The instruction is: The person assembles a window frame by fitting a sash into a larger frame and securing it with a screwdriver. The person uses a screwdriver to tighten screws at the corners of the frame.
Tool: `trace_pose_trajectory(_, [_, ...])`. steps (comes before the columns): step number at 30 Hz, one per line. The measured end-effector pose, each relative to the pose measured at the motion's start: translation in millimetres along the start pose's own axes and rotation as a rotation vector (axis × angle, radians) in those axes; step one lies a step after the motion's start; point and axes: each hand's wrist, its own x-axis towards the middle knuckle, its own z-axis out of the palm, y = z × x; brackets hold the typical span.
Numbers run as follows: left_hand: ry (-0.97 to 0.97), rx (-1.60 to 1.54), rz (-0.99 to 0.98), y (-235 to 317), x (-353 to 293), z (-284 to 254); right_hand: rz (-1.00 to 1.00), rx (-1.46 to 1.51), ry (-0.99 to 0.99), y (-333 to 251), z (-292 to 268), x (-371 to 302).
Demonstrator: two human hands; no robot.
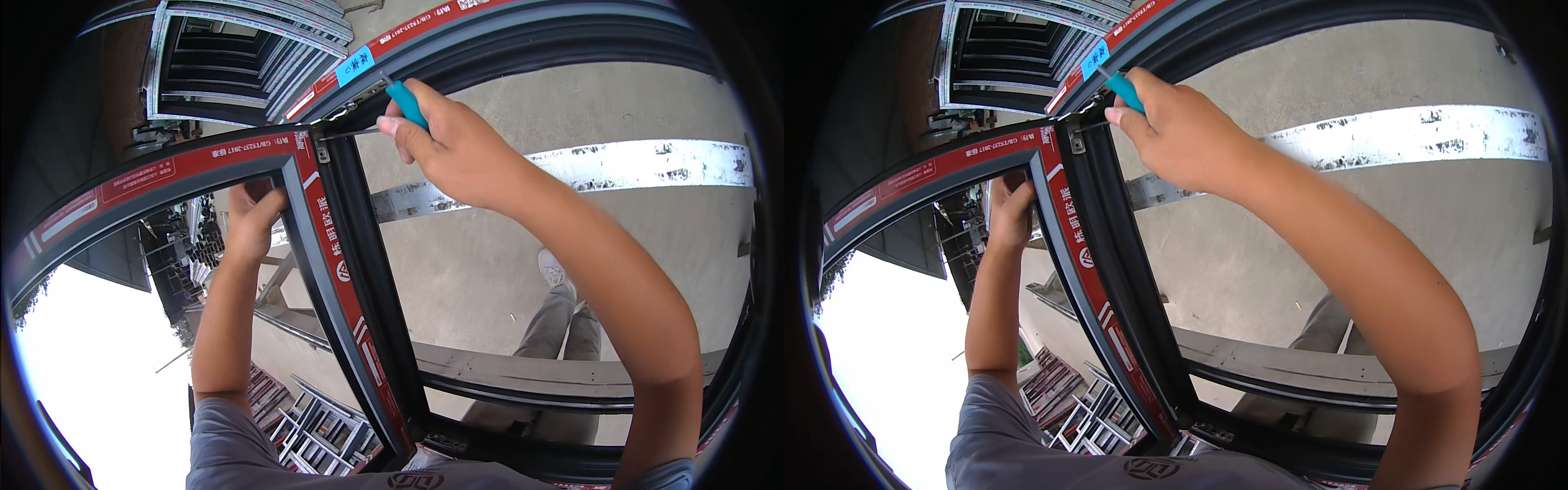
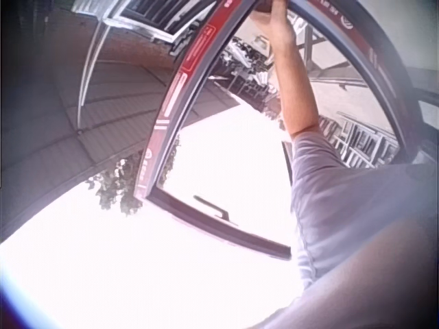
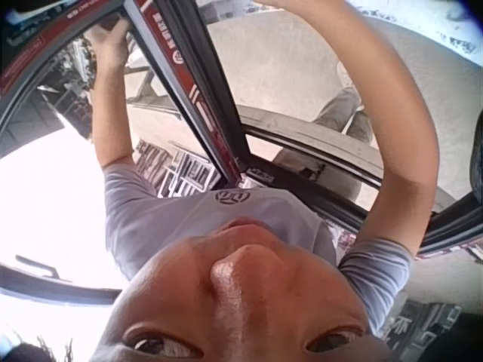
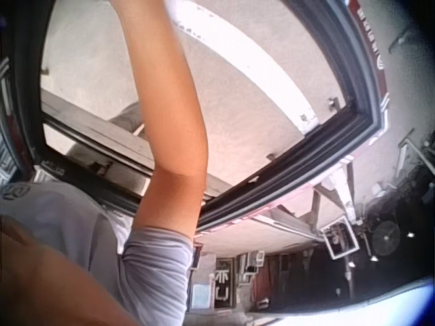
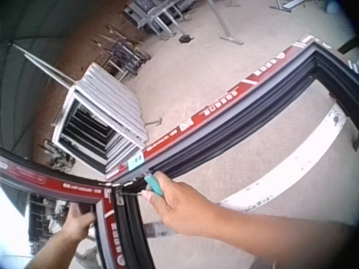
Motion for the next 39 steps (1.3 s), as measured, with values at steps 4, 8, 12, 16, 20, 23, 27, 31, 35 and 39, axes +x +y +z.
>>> trace_pose_trajectory(4, [-0.041,0.02,-0.032,-1,2,-9,0.074,0.108,-0.045,-11,-9,7])
trace_pose_trajectory(8, [-0.036,-0.163,-0.182,-1,9,-39,0.322,0.314,-0.06,-22,-16,15])
trace_pose_trajectory(12, [-0.144,-0.117,-0.158,6,46,-69,0.441,0.026,-0.101,-31,-23,18])
trace_pose_trajectory(16, [-0.106,-0.073,-0.001,23,114,-61,0.248,-0.488,-0.061,-34,-32,19])
trace_pose_trajectory(20, [-0.368,0.256,-0.016,42,152,-26,0.325,-0.328,-0.084,-28,-35,19])
trace_pose_trajectory(23, [-0.491,0.344,-0.06,43,157,-8,0.293,-0.213,-0.025,-19,-30,17])
trace_pose_trajectory(27, [-0.317,0.257,-0.037,21,138,-6,0.227,-0.194,0.033,-9,-25,12])
trace_pose_trajectory(31, [-0.087,-0.029,0.023,-10,100,-15,0.178,-0.217,0.059,-4,-25,7])
trace_pose_trajectory(35, [-0.206,-0.121,0.043,-46,37,-15,0.107,-0.206,0.078,-1,-23,5])
trace_pose_trajectory(39, [-0.041,-0.338,-0.232,-84,13,-16,0.086,-0.203,0.112,3,-20,4])
